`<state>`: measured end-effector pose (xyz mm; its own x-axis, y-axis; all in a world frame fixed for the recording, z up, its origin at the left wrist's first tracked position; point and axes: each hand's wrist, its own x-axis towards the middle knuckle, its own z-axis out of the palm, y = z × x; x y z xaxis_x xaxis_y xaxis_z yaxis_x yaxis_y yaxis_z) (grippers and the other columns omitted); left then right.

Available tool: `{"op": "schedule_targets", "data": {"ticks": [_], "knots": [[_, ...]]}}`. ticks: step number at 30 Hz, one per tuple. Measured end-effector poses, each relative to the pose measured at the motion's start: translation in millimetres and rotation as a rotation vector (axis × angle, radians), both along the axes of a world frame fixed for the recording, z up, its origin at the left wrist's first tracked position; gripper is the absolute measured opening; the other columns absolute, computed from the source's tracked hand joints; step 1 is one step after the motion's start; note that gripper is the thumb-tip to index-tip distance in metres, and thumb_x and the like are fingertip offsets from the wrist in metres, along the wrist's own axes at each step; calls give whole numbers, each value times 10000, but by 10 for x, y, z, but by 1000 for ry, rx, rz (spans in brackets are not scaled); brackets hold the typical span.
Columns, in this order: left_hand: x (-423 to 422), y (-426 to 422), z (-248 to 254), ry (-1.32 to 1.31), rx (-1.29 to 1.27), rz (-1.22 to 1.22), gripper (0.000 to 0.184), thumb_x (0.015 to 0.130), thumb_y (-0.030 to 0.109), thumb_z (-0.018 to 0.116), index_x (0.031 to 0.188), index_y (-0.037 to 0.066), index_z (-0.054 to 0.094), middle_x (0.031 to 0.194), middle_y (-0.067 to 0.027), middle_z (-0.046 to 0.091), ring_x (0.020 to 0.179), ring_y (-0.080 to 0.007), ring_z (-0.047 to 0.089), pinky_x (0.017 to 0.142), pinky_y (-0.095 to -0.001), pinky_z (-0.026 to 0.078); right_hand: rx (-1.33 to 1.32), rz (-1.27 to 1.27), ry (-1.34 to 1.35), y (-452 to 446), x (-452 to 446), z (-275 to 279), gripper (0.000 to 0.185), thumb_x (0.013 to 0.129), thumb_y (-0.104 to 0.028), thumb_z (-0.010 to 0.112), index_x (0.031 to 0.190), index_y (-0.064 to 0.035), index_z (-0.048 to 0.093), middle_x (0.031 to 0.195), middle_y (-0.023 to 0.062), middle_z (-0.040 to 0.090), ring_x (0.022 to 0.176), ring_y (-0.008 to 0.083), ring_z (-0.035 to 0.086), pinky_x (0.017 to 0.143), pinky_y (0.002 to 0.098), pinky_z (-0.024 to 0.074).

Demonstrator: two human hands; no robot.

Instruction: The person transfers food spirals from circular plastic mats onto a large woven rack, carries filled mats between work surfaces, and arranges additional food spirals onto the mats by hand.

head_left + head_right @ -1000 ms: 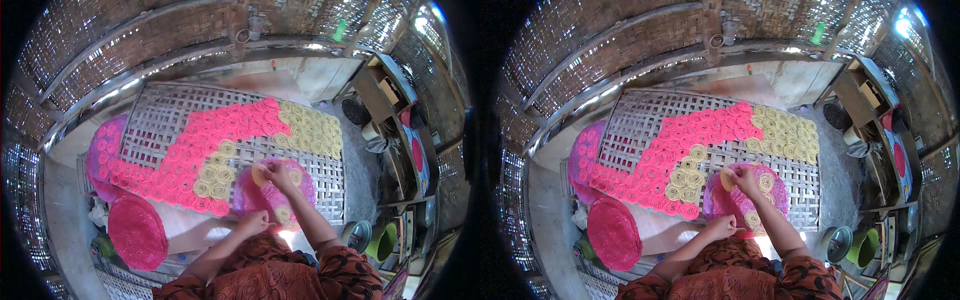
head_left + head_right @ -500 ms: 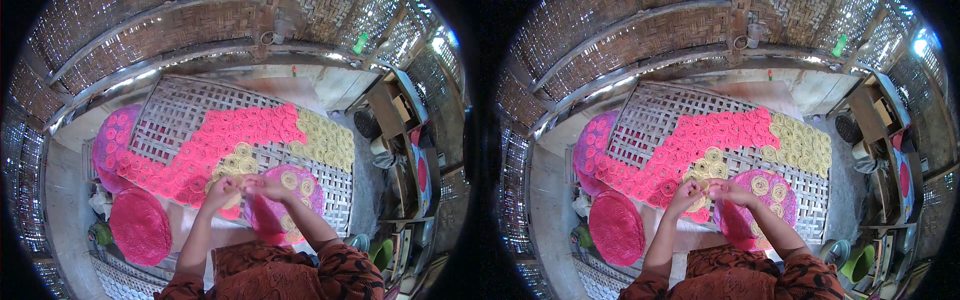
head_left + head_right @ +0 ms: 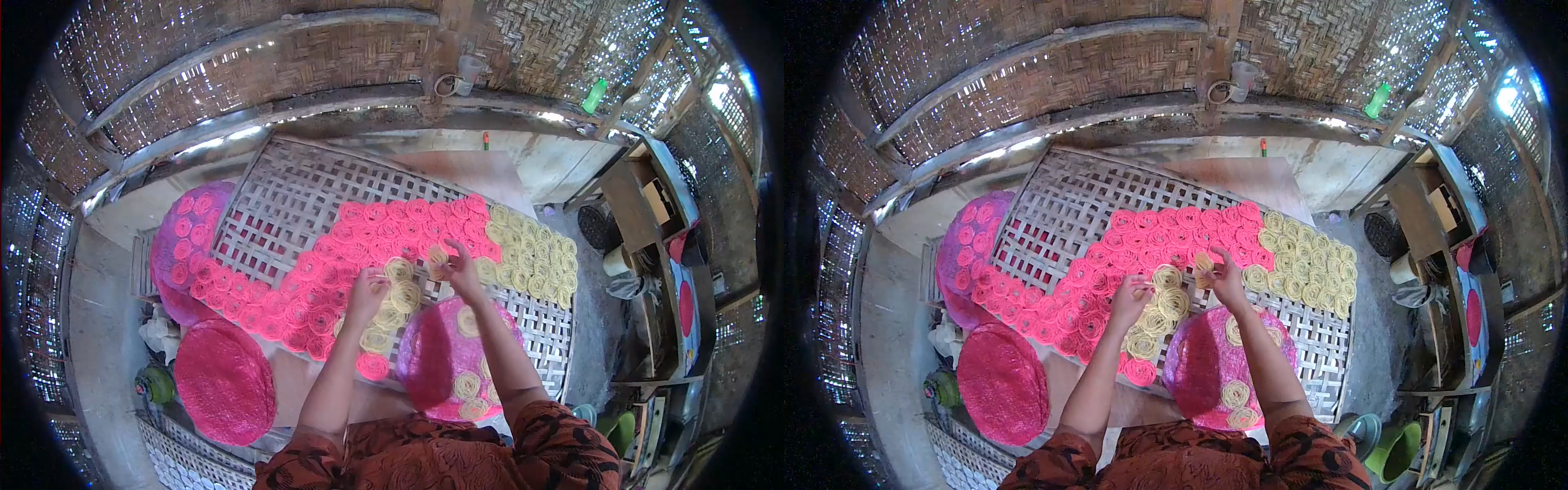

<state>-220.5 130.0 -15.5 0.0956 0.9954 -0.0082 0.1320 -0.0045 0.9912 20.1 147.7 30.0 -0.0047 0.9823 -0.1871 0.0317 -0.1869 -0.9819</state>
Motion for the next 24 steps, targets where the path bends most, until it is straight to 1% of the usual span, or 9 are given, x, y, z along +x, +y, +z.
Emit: {"op": "schedule_targets", "data": {"ticks": [4, 7, 9, 11, 13, 15, 18, 23, 24], "knots": [[-66, -24, 231, -116, -203, 77, 347, 844, 123, 640, 1123, 14, 463, 980, -132, 608, 888, -181, 603, 727, -292, 496, 24, 24, -26, 155, 2, -367, 566, 830, 48, 566, 1339, -72, 350, 1060, 157, 606, 918, 198, 606, 740, 308, 518], [-37, 24, 163, -105, -109, 81, 360, 859, 153, 631, 1152, 37, 456, 989, -123, 597, 898, -153, 587, 653, -266, 505, 62, 100, -268, 68, 0, -609, 572, 821, 18, 578, 1346, -66, 366, 1041, 161, 613, 858, 165, 612, 704, 284, 504], [113, -9, 362, -172, -149, 75, 319, 881, 113, 581, 1161, 48, 441, 1006, -108, 613, 841, -125, 585, 606, -234, 482, 409, 58, -950, -142, -113, -173, 549, 841, -15, 573, 1346, -31, 358, 1213, 137, 562, 1010, 215, 592, 801, 344, 505], [328, -85, 493, -242, -197, 71, 287, 904, 74, 531, 1170, 58, 426, 1023, -93, 628, 783, -97, 583, 560, -203, 459, -75, 128, -585, -366, -197, 150, 543, 842, -53, 592, 1341, -33, 376, 1176, 101, 585, 996, 200, 599, 836, 351, 490], [518, -189, 534, -506, -327, -1, 318, 912, 66, 511, 1212, 70, 404, 1007, -77, 628, 821, -103, 580, 622, -220, 474, -477, 152, 523, -561, -240, 186, 536, 831, -66, 619, 1320, -47, 401, 1076, 90, 617, 899, 188, 624, 809, 309, 496], [597, -273, 270, -473, -244, -33, 398, 897, 63, 536, 1261, 66, 376, 1081, -101, 592, 939, -141, 572, 749, -262, 495, -427, 191, 430, -573, -159, 254, 500, 817, -9, 615, 1277, -30, 422, 968, 98, 629, 842, 156, 619, 721, 285, 508], [544, -461, 332, -19, -35, 29, 497, 851, 32, 587, 1293, 32, 359, 1246, -159, 477, 1165, -206, 480, 918, -331, 455, -5, -24, 36, -445, 119, -8, 449, 783, 51, 625, 1195, -26, 463, 957, 94, 626, 832, 156, 611, 689, 271, 504], [514, -847, 230, 34, -181, -40, 377, 843, 20, 574, 1205, 20, 469, 1166, -118, 550, 1091, -204, 544, 910, -327, 466, -123, -71, 102, -323, 145, -246, 410, 810, 32, 591, 1201, -29, 485, 969, 113, 638, 849, 145, 615, 700, 281, 503], [560, -910, 229, 76, -149, -107, 371, 842, 56, 591, 1194, 22, 478, 1151, -139, 565, 1044, -224, 576, 882, -328, 478, -110, -20, -100, -326, 117, -314, 405, 814, 14, 583, 1207, -16, 490, 1016, 148, 634, 873, 184, 627, 725, 303, 505]]}}
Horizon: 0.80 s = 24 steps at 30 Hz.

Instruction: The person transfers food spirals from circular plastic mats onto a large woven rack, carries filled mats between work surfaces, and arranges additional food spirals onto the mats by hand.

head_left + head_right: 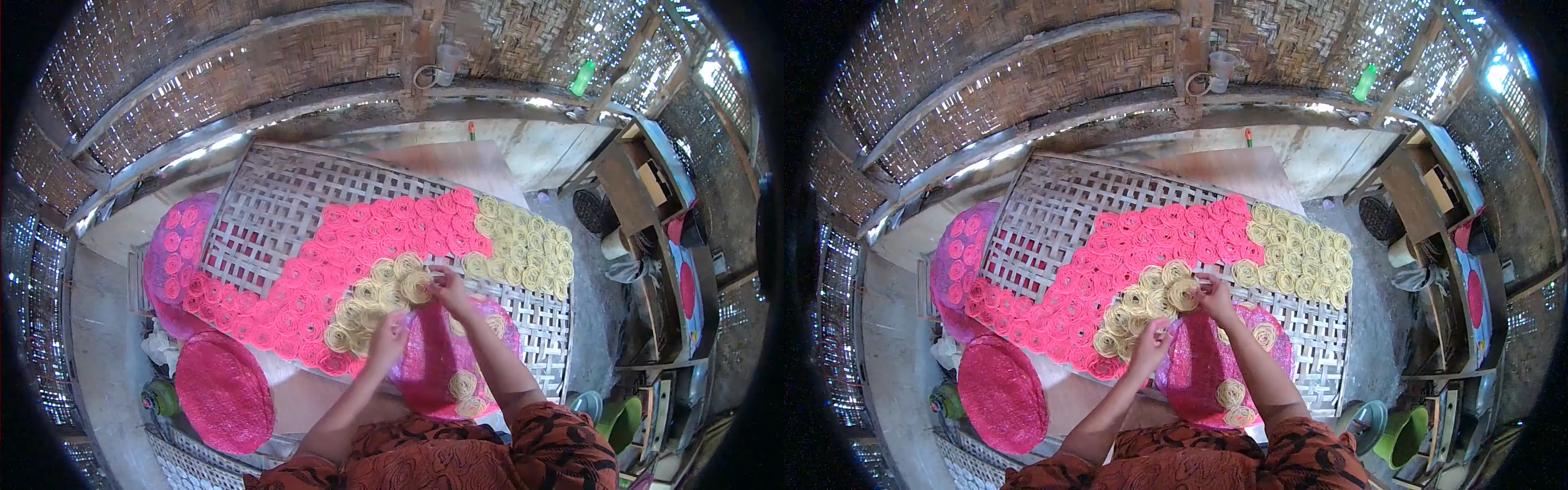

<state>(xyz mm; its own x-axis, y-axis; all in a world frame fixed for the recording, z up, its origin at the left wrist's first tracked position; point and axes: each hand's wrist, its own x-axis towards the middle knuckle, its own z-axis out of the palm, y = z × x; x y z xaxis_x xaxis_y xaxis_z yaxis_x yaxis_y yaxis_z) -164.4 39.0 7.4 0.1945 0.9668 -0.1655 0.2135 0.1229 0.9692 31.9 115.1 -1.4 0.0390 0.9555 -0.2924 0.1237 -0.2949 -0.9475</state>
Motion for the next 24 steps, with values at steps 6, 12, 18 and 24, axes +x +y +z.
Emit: {"op": "schedule_targets", "data": {"ticks": [6, 12, 18, 24], "knots": [[403, -372, 66, 356, 337, -359, 315, 826, 174, 588, 1096, 18, 546, 1081, -185, 581, 966, -347, 570, 848, -409, 450, 364, -24, -870, -447, 260, 243, 385, 775, -4, 523, 1158, 1, 562, 1096, 228, 595, 973, 380, 580, 875, 425, 460], [744, -908, -154, 570, 674, -913, 316, 831, 119, 433, 1085, -8, 572, 1266, -135, 498, 1207, -297, 438, 1016, -467, 340, 211, 17, -1135, -902, 631, -225, 357, 673, -63, 592, 1025, -4, 607, 965, 222, 603, 827, 381, 572, 833, 458, 448], [773, -967, -209, 633, 579, -979, 372, 856, 124, 398, 1179, 7, 540, 1342, -119, 442, 1273, -291, 374, 1067, -489, 273, 282, -60, -971, -897, 645, -261, 197, 704, -134, 634, 840, 8, 624, 783, 227, 608, 792, 377, 592, 739, 457, 467], [772, -1070, -262, 735, 468, -1022, 444, 885, 163, 373, 1320, 91, 420, 1431, -73, 343, 1330, -263, 294, 1089, -495, 215, 102, 49, -983, -982, 549, -240, 246, 796, -220, 661, 805, 18, 596, 708, 196, 611, 620, 309, 605, 595, 417, 468]]}}
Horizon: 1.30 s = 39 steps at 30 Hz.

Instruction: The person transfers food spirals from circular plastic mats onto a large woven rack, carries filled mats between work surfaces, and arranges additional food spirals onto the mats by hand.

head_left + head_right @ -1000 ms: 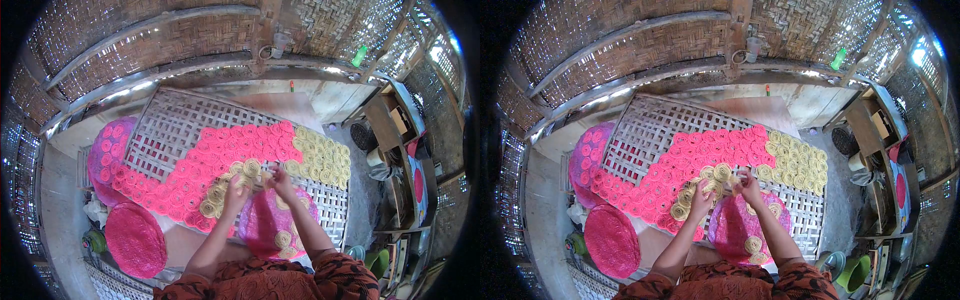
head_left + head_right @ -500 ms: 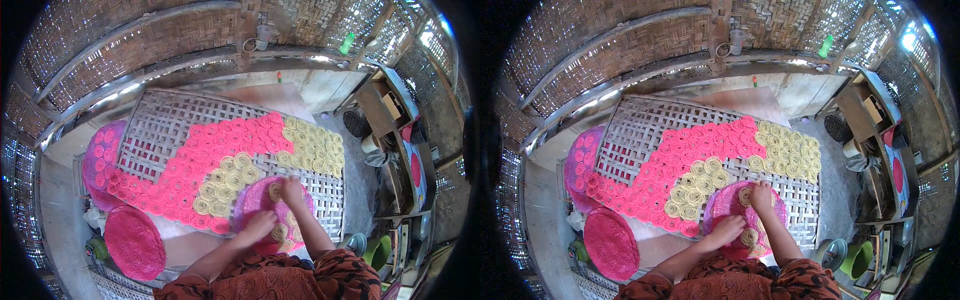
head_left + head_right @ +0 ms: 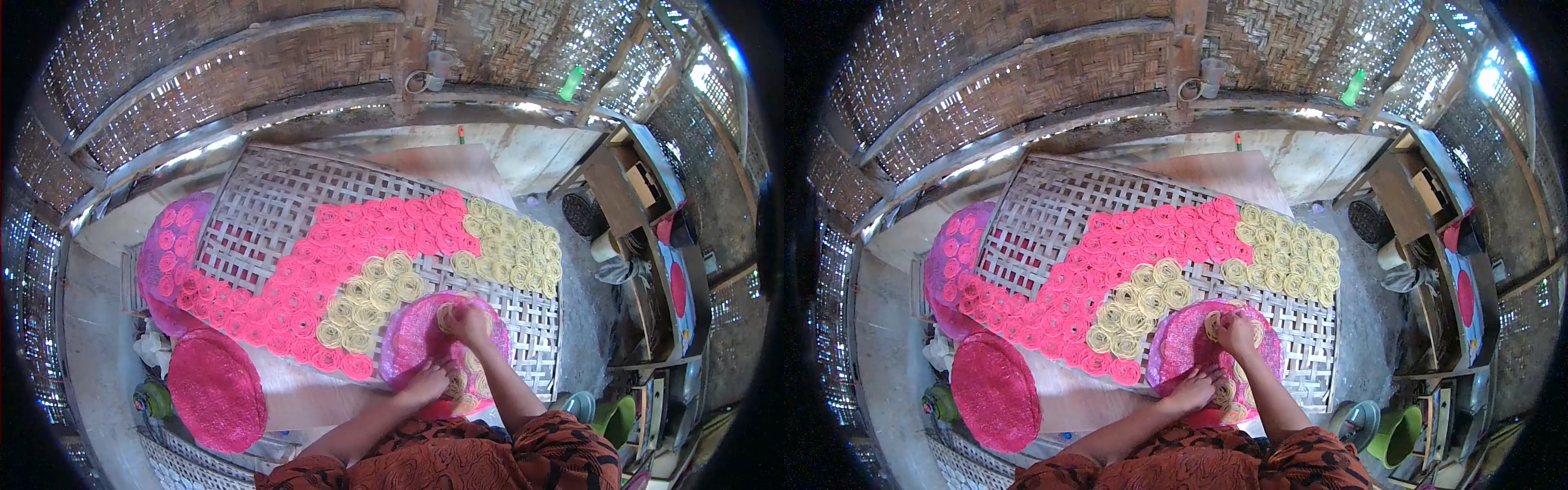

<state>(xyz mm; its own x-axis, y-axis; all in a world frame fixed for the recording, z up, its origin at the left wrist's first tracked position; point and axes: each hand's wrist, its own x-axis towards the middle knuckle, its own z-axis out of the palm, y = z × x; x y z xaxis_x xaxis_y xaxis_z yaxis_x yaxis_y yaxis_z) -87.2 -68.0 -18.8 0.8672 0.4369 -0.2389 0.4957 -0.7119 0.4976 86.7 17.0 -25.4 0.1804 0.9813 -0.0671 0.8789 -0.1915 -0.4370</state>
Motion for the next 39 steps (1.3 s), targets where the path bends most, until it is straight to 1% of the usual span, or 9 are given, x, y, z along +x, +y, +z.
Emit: {"op": "schedule_targets", "data": {"ticks": [4, 15, 17, 19, 23, 26, 28, 31, 39], "knots": [[-1, -129, -341, -178, 61, 62, 443, 900, 184, 359, 1331, 88, 404, 1436, -77, 334, 1336, -259, 286, 1090, -503, 203, -43, -13, 802, 344, -252, 523, 173, 823, -127, 674, 871, 7, 576, 737, 35, 611, 691, 80, 556, 606, 248, 455], [45, -54, 98, -191, -36, 170, 516, 826, 232, 578, 1293, 73, 428, 1236, -120, 481, 1183, -306, 441, 999, -520, 332, 17, -221, 1351, 1351, -311, 194, 168, 897, -47, 537, 1033, 40, 585, 907, 68, 628, 787, 163, 627, 680, 281, 544], [90, -80, 100, -206, -31, 197, 511, 824, 227, 578, 1288, 70, 430, 1200, -130, 487, 1163, -315, 448, 988, -521, 339, 14, -278, 1363, 1254, -303, 173, 185, 879, -3, 520, 1043, 49, 586, 956, 100, 640, 798, 171, 630, 690, 302, 534], [132, -94, 93, -223, -26, 219, 506, 823, 222, 579, 1282, 68, 433, 1164, -140, 493, 1144, -323, 455, 977, -522, 346, 19, -62, 445, 1115, -244, 217, 216, 846, 26, 506, 1038, 67, 594, 988, 146, 651, 824, 183, 637, 710, 337, 519], [232, -42, 51, -176, -25, 245, 307, 808, 201, 565, 1075, 51, 541, 1072, -134, 524, 1047, -311, 484, 869, -496, 393, 149, 272, 224, 556, 143, 528, 293, 784, -13, 533, 1049, -57, 650, 967, 129, 665, 880, 316, 636, 794, 375, 489], [266, 20, 160, -146, -46, 221, 210, 797, 195, 553, 949, 53, 581, 1030, -124, 548, 997, -296, 502, 828, -476, 407, -189, 446, 142, 86, 448, 509, 275, 775, -56, 547, 1017, -111, 666, 1031, 109, 647, 983, 351, 584, 864, 401, 449], [284, 23, 145, -180, -38, 241, 202, 769, 198, 612, 920, 67, 579, 1006, -108, 557, 993, -292, 501, 822, -462, 414, 145, 644, -155, -162, 613, 504, 289, 765, -85, 578, 1035, -134, 668, 1083, 100, 617, 1103, 311, 513, 921, 420, 404], [243, 28, 7, -298, -56, 247, 220, 749, 215, 659, 876, 69, 553, 1005, -87, 523, 952, -289, 494, 791, -437, 409, -215, 317, -134, -271, 995, 504, 240, 732, -94, 615, 962, -126, 678, 1074, 97, 594, 1106, 298, 489, 961, 430, 372], [-239, 168, 154, -353, -646, 486, 207, 800, 155, 647, 909, 17, 540, 766, -111, 608, 721, -190, 611, 645, -329, 475, 119, -167, 557, 256, 1313, 690, 157, 696, -74, 612, 840, -14, 633, 961, 128, 635, 982, 253, 579, 901, 337, 428]]}}
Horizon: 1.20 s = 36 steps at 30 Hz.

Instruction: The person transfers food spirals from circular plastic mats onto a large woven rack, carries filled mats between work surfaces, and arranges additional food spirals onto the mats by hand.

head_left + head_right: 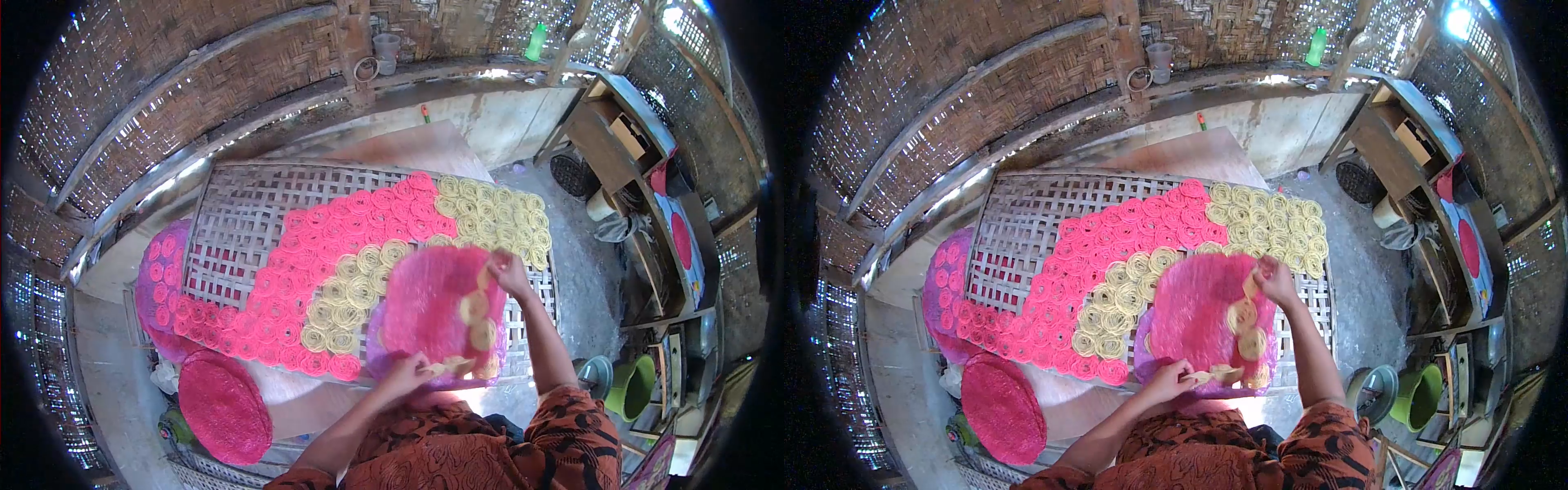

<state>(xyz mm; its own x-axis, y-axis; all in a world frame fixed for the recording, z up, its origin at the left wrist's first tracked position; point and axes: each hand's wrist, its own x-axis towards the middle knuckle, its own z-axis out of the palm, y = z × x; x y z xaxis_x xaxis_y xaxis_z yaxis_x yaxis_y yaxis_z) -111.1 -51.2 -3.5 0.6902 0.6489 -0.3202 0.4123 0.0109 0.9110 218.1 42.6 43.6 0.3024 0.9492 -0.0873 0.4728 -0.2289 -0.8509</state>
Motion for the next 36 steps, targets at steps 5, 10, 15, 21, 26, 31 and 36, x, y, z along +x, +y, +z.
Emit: {"op": "schedule_targets", "data": {"ticks": [5, 10, 15, 21, 26, 31, 36], "knots": [[-251, 45, 17, 1, -50, 25, 183, 837, 135, 626, 954, 20, 543, 818, -64, 616, 753, -135, 577, 689, -285, 464, 268, 109, -331, 406, -373, 373, 162, 715, -104, 592, 818, 18, 614, 845, 136, 658, 776, 213, 620, 749, 332, 479], [-307, 431, 293, -52, -75, 243, 225, 860, 125, 615, 1048, 28, 538, 895, -48, 604, 811, -110, 570, 717, -258, 466, 117, 311, 17, 200, -548, 711, 146, 742, -109, 589, 827, 8, 602, 736, 71, 612, 722, 147, 572, 685, 289, 461], [-15, 784, -69, -275, -391, 440, 488, 861, 82, 585, 1305, 17, 394, 1202, -126, 530, 973, -195, 574, 844, -334, 488, 86, 172, 263, -95, -622, 975, 48, 862, -32, 570, 891, 4, 582, 765, 7, 584, 709, 73, 544, 645, 224, 445], [-106, 805, -79, -206, -321, 502, 382, 876, 134, 590, 1221, 3, 489, 1081, -121, 599, 923, -161, 590, 773, -284, 493, 180, -197, 271, -317, 50, 1049, 149, 880, -72, 589, 992, 25, 604, 853, 28, 628, 762, 82, 572, 692, 235, 469], [77, 764, 644, -168, -256, 396, 277, 898, 185, 575, 1111, 8, 578, 979, -76, 623, 887, -118, 584, 763, -262, 485, 96, -364, 409, -282, 388, 51, 240, 875, -67, 597, 1091, 35, 614, 903, 58, 655, 773, 94, 589, 687, 234, 488], [528, 835, 696, -394, -365, 384, 264, 913, 169, 556, 1131, 20, 563, 967, -60, 610, 828, -114, 585, 719, -251, 494, -84, -340, 0, -308, 670, -1076, 360, 866, -172, 598, 1179, 4, 570, 1031, 131, 646, 881, 187, 623, 703, 315, 516], [1155, 833, 818, -526, -389, 198, 205, 920, 156, 545, 1084, 34, 565, 932, -49, 597, 814, -108, 582, 681, -245, 521, -82, 30, 753, -628, -65, -40, 625, 841, -376, 627, 1307, -5, 435, 1337, 159, 457, 1210, 247, 463, 1017, 367, 352]]}}
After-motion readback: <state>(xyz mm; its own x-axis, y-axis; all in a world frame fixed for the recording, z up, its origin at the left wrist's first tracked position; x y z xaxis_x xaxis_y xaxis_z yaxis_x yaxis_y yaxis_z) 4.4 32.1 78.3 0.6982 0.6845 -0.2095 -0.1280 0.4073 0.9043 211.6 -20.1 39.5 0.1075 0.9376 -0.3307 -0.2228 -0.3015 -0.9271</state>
